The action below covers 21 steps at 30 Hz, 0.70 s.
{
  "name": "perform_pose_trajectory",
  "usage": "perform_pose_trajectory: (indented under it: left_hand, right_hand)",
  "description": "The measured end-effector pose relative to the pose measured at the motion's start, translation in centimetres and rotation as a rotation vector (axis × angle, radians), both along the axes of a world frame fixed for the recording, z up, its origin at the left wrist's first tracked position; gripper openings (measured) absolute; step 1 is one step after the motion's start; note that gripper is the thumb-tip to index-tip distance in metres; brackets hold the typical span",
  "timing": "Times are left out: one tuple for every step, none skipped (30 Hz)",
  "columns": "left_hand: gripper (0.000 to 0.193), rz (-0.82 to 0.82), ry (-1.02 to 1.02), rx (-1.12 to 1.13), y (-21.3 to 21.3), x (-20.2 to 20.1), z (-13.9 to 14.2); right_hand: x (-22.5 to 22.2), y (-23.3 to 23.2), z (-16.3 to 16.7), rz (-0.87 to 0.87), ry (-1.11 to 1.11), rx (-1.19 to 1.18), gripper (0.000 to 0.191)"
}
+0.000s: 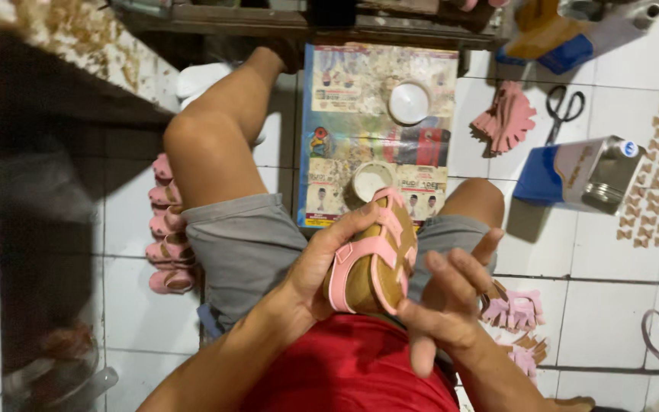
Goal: The person sits on the floor and fits a pink strap upper onto a wooden sandal sole, pressing the straps and edges by hand. They repeatedly dip their fingers into a small bowl, likely glue, and smooth the straps against the sole, then set the finished sandal aside with others.
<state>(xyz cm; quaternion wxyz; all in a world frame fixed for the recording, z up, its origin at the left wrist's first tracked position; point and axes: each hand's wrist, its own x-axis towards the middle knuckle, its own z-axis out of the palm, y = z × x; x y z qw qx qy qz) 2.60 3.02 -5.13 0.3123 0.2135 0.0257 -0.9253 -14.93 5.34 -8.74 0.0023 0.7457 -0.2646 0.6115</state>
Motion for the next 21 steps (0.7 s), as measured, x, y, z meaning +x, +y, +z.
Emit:
perform_pose_trajectory:
  left_hand:
    - [0.046, 0.018, 0.012, -0.018, -0.1, 0.2, 0.3]
    - [0.047, 0.030, 0.027, -0.043, -0.2, 0.4, 0.6]
    - [0.048, 0.056, -0.065, -0.116, -0.2, 0.5, 1.1]
    - [0.050, 0.077, -0.151, -0.189, 0.0, 0.5, 1.7]
    - [0.051, 0.092, -0.234, -0.266, 0.0, 0.5, 2.2]
    - [0.051, 0.087, -0.276, -0.372, -0.1, 0.5, 2.8]
    - [0.050, 0.086, -0.318, -0.472, 0.1, 0.7, 3.4]
    - [0.050, 0.094, -0.366, -0.568, 0.4, 0.9, 4.1]
    - [0.049, 0.097, -0.388, -0.588, 0.5, 1.1, 4.7]
    - [0.047, 0.100, -0.411, -0.613, 0.5, 1.4, 5.2]
    - [0.046, 0.102, -0.433, -0.638, 0.4, 1.6, 5.6]
    - [0.048, 0.113, -0.487, -0.680, 0.4, 1.9, 6.0]
    - [0.049, 0.122, -0.537, -0.717, 0.4, 2.2, 6.2]
    - [0.051, 0.131, -0.585, -0.756, 0.3, 2.4, 6.4]
    - [0.052, 0.122, -0.602, -0.754, 0.3, 2.5, 6.5]
    - [0.053, 0.116, -0.623, -0.755, 0.2, 2.7, 6.5]
    - [0.054, 0.109, -0.646, -0.757, 0.1, 2.8, 6.5]
    - [0.053, 0.110, -0.624, -0.745, 0.1, 2.9, 6.5]
    - [0.052, 0.112, -0.599, -0.734, 0.1, 2.9, 6.4]
    - [0.051, 0.118, -0.574, -0.729, 0.0, 2.9, 6.1]
    - [0.052, 0.136, -0.577, -0.731, -0.2, 3.0, 5.9]
  right_hand:
    - [-0.1, 0.4, -0.1, -0.041, 0.069, 0.038, 0.072]
    - [-0.1, 0.9, -0.2, 0.012, -0.007, 0.074, 0.074]
    - [-0.2, 1.5, -0.2, 0.059, -0.081, 0.109, 0.076]
    - [-0.2, 2.1, -0.1, 0.100, -0.151, 0.144, 0.078]
    - [-0.2, 2.6, 0.1, 0.100, -0.151, 0.238, 0.077]
    - [-0.2, 3.0, 0.4, 0.097, -0.150, 0.334, 0.076]
    - [-0.1, 3.1, 0.8, 0.097, -0.151, 0.436, 0.075]
    - [0.1, 3.0, 1.3, 0.077, -0.157, 0.416, 0.072]
    - [0.3, 2.7, 1.8, 0.067, -0.166, 0.393, 0.069]
    - [0.5, 2.2, 2.2, 0.056, -0.175, 0.364, 0.067]
    - [0.6, 1.7, 2.7, 0.009, -0.150, 0.298, 0.068]
    - [0.7, 1.3, 3.2, -0.041, -0.127, 0.241, 0.069]
    - [0.7, 1.0, 3.7, -0.092, -0.100, 0.188, 0.071]
    - [0.6, 0.9, 3.9, -0.139, -0.023, 0.156, 0.071]
    - [0.4, 0.8, 4.1, -0.183, 0.053, 0.123, 0.072]
    - [0.3, 0.9, 4.1, -0.224, 0.126, 0.085, 0.072]
    - [0.1, 1.0, 4.0, -0.195, 0.040, 0.080, 0.072]
    - [-0.1, 1.2, 3.7, -0.170, -0.044, 0.077, 0.073]
    - [-0.3, 1.2, 3.3, -0.146, -0.126, 0.071, 0.073]
    - [-0.5, 1.1, 2.8, -0.090, -0.080, 0.123, 0.069]
    - [-0.7, 0.7, 2.2, -0.033, -0.037, 0.174, 0.064]
